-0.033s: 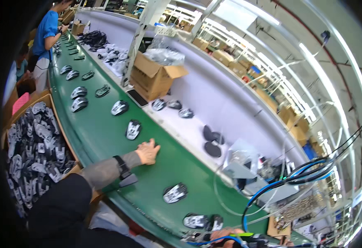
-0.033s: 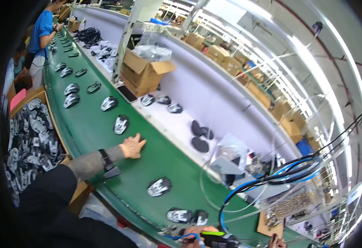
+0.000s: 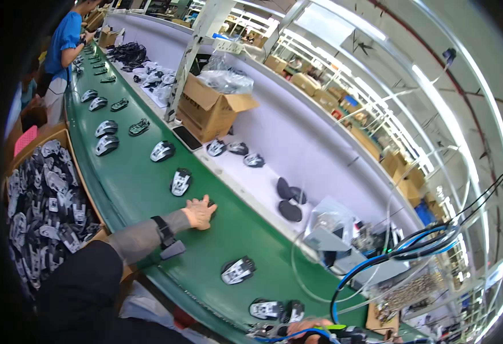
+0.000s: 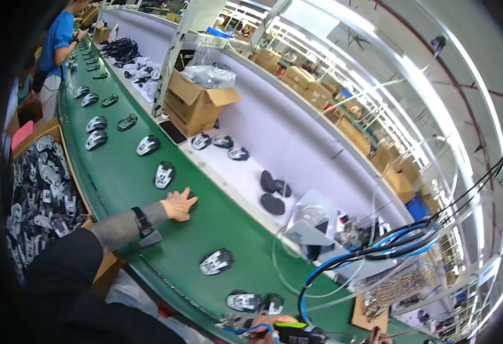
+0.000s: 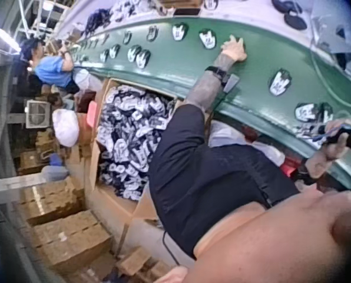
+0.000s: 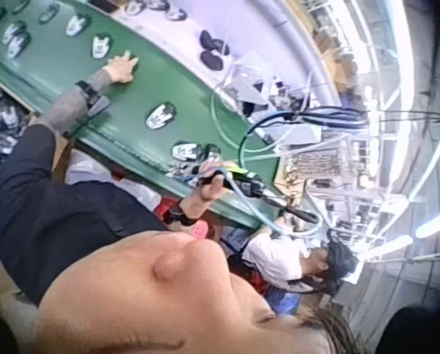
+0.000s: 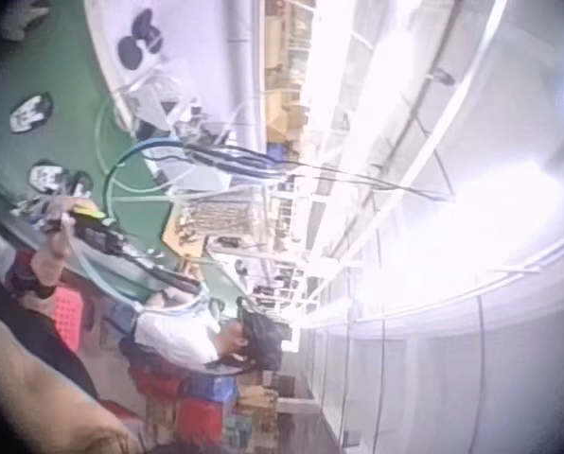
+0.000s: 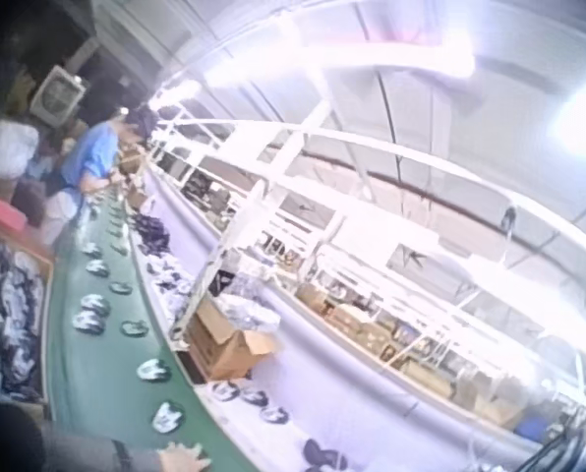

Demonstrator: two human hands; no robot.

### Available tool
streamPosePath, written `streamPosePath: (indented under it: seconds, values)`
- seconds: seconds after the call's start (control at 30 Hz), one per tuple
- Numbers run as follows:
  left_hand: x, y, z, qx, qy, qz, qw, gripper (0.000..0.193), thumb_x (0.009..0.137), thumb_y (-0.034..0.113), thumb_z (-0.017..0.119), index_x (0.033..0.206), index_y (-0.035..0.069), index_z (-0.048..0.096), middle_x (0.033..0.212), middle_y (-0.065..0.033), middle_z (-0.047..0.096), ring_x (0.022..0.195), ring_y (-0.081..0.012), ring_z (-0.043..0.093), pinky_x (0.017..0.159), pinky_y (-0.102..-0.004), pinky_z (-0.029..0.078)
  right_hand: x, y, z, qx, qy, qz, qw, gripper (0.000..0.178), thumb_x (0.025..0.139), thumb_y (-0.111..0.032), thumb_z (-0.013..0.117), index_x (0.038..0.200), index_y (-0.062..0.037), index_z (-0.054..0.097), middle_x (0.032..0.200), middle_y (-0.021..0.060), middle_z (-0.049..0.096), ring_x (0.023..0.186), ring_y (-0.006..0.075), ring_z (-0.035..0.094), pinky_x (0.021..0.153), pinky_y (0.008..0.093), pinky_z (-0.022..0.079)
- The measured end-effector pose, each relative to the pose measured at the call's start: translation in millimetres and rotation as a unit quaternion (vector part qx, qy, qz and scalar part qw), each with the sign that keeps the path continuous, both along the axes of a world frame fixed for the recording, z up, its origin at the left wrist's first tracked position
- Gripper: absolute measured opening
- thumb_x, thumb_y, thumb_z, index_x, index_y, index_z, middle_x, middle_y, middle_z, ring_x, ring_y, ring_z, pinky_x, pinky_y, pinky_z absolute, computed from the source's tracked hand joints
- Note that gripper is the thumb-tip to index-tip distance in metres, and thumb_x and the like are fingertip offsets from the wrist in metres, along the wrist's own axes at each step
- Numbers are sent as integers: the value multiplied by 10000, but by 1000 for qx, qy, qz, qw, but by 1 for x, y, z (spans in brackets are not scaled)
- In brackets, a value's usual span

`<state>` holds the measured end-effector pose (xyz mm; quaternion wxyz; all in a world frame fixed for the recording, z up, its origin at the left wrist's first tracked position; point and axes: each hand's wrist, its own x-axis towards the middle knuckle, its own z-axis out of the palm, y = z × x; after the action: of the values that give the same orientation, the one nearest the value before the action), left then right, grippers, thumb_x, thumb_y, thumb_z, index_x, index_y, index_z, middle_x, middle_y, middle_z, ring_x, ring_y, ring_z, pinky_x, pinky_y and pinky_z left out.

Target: The recorder is using a pneumatic screwdriver to secure components of computer mice on an assembly line.

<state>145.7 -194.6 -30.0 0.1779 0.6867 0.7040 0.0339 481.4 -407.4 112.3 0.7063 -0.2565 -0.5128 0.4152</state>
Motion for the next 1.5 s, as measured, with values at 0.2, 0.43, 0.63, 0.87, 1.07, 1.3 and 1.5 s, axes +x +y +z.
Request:
streamPosePath:
  seconds: [0.2,0.43,0.63,0.87,1.07,1.3,1.5]
  values:
    - [9,28,-15,115,-37,11,993,768,848,673,388,1282,56,530,1438,-226,336,1369,-389,239,1092,-512,216,-3,-3,-3,31,30,-18,999,374,846,-293,661,994,-18,456,627,86,505,502,153,464,442,265,390]
    - [26,-3,-23,398,-12,52,916,489,745,466,645,1035,73,647,1192,-174,544,1081,-355,499,890,-460,416,4,-3,-11,67,31,4,997,409,861,-340,621,1113,-59,465,704,88,524,536,159,445,493,284,376]
    - [40,-76,-14,292,-319,-33,901,427,859,389,604,1125,55,606,1118,-131,604,966,-293,605,821,-427,502,0,6,-7,109,66,-36,991,397,889,-363,576,1135,-68,474,705,79,511,537,159,431,511,288,356]
    - [83,-172,5,-212,-930,134,268,449,940,266,529,1340,89,428,1115,-88,570,960,-226,612,846,-398,537,6,10,4,154,72,107,980,421,937,-442,481,1130,-72,538,718,69,452,603,187,452,596,321,342]
    - [98,-204,13,-222,-907,114,339,559,891,139,517,1416,113,327,1269,-120,440,1070,-246,553,892,-423,520,-31,23,7,153,84,120,977,466,942,-439,473,1209,-57,481,715,72,452,594,188,450,599,321,347]
    - [99,-203,22,-233,-892,88,378,552,891,162,518,1412,118,341,1133,-87,501,992,-181,566,821,-353,543,-38,19,6,149,99,94,979,476,923,-429,515,1186,-33,490,708,69,463,586,182,457,603,310,342]
    - [101,-202,26,-253,-881,78,391,578,878,97,497,1424,85,308,1265,-115,461,1023,-221,573,874,-379,528,-27,21,10,167,70,136,974,489,924,-435,518,1197,-30,493,712,62,457,590,177,460,587,312,348]
